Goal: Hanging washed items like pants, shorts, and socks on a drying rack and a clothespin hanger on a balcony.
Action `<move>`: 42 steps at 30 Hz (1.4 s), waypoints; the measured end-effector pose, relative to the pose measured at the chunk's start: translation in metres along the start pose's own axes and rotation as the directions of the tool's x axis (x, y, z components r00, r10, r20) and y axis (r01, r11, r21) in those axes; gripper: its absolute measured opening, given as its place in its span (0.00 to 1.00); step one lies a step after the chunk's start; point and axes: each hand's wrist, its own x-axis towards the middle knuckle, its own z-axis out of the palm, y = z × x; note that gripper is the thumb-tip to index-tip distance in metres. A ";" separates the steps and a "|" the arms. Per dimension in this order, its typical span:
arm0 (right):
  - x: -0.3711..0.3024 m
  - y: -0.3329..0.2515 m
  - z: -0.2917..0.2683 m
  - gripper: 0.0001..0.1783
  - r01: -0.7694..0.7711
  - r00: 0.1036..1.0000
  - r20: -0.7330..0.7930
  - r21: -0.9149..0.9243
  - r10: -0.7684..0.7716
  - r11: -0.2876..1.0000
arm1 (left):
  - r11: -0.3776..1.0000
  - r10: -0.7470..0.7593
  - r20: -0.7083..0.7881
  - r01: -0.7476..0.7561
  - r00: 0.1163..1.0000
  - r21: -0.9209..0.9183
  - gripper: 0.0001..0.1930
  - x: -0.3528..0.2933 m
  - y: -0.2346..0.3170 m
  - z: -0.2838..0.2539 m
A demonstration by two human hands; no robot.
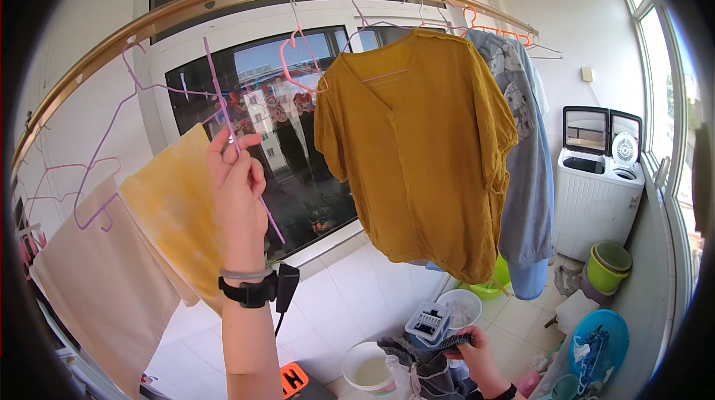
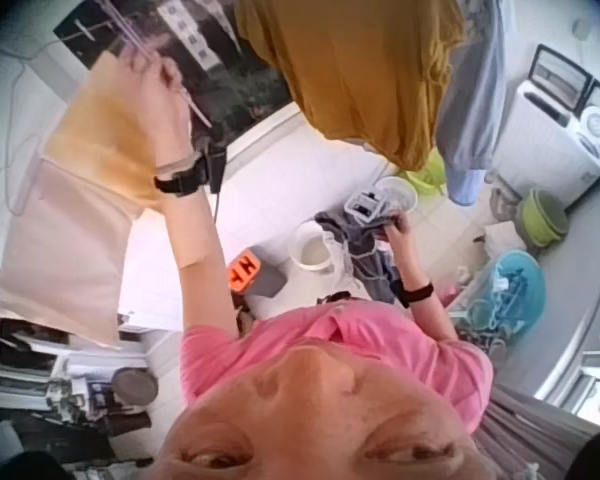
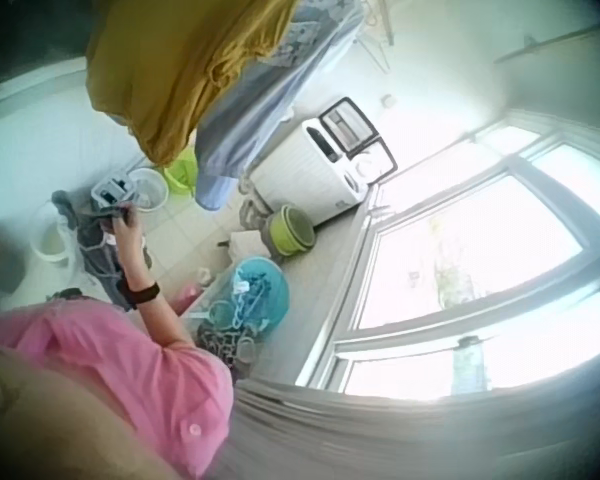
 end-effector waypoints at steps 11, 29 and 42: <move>0.004 -0.035 0.037 0.13 0.060 0.997 -0.031 -0.121 -0.064 0.991 | 0.815 -0.573 0.095 0.578 0.814 -0.030 0.12 -0.226 -0.058 -0.098; -0.032 -0.063 0.087 0.13 0.108 0.993 0.103 -0.499 -0.065 0.860 | 0.706 -0.439 0.291 0.527 0.850 -0.473 0.17 -0.254 -0.028 -0.114; -0.024 -0.149 0.128 0.13 0.243 0.965 0.068 -0.584 -0.252 0.774 | 0.666 -0.617 0.450 0.733 0.646 -0.139 0.16 -0.321 -0.094 -0.168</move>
